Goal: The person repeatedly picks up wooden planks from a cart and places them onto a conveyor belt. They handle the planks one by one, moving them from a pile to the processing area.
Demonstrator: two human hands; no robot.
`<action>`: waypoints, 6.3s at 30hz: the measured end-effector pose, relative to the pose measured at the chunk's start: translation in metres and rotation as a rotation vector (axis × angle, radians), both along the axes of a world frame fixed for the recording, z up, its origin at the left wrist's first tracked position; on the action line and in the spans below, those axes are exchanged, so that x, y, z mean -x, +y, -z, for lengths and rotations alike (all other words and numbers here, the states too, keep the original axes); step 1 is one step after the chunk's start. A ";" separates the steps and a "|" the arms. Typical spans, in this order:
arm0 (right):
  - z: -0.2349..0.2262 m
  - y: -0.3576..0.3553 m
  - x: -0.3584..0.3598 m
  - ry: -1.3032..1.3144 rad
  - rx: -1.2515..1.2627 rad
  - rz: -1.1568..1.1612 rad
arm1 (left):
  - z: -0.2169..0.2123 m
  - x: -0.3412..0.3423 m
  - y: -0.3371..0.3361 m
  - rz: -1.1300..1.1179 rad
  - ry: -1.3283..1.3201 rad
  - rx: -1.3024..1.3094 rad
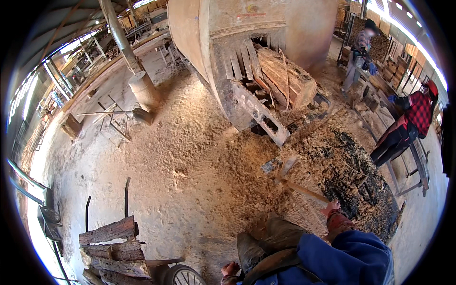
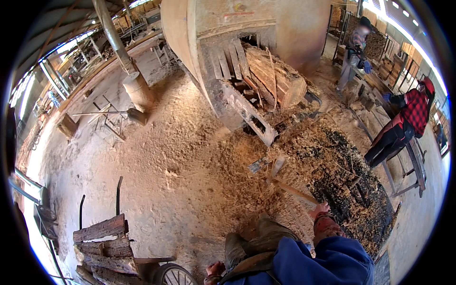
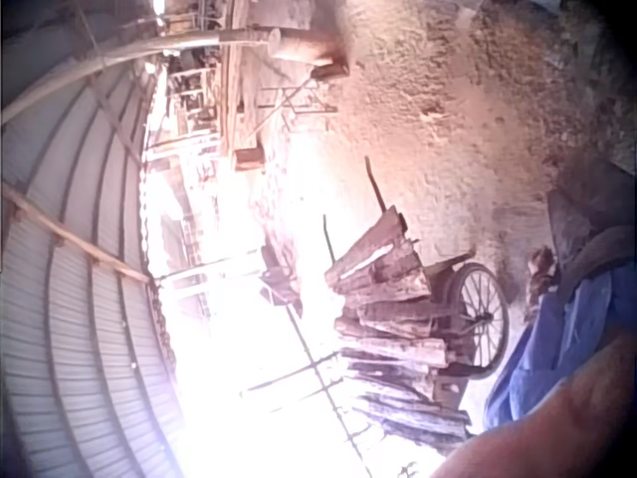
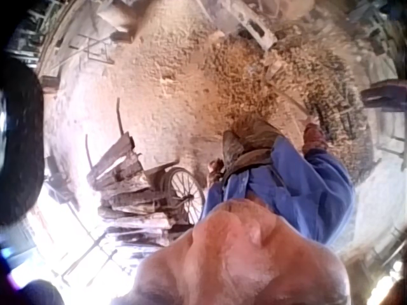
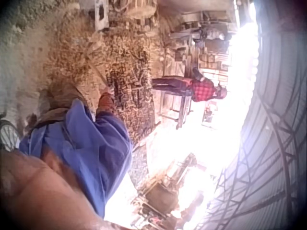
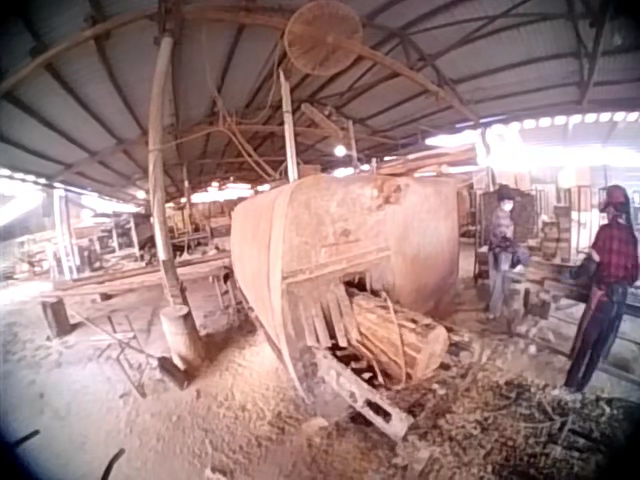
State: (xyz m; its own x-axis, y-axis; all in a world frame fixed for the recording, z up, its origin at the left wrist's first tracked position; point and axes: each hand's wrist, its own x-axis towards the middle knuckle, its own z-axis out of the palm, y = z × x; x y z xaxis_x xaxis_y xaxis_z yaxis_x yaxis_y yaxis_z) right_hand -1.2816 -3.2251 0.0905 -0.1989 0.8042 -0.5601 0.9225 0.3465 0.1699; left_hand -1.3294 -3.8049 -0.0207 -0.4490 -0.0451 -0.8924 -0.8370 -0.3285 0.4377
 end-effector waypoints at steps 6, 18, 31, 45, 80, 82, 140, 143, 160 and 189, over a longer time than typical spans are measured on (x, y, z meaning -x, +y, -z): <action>-0.002 -0.003 0.011 -0.018 0.081 -0.042 | 0.022 -0.011 -0.012 -0.088 0.016 0.020; -0.024 -0.008 0.010 0.028 0.078 -0.032 | 0.010 -0.002 0.004 0.055 0.007 0.090; -0.033 -0.012 0.019 0.022 0.104 -0.026 | -0.025 0.009 0.016 0.062 -0.013 0.129; -0.024 -0.010 0.017 0.030 0.094 -0.035 | -0.005 0.003 0.011 0.169 0.019 0.200; 0.079 -0.081 0.048 0.764 0.371 -0.151 | -0.006 0.006 -0.016 -0.006 -0.031 0.038; 0.053 -0.095 0.071 0.717 0.382 -0.187 | -0.001 -0.001 -0.027 0.006 -0.022 0.015; -0.079 0.176 0.715 0.549 -0.336 -0.681 | -0.020 0.118 0.145 -0.342 -0.094 0.166; -0.073 0.179 0.720 0.536 -0.358 -0.716 | -0.034 0.122 0.152 -0.168 -0.111 0.207; -0.050 0.220 0.741 0.376 -0.300 -0.681 | -0.039 0.121 0.167 -0.142 -0.125 0.152; -0.096 0.142 0.675 0.536 -0.079 -0.696 | -0.017 0.078 0.143 -0.228 -0.053 0.190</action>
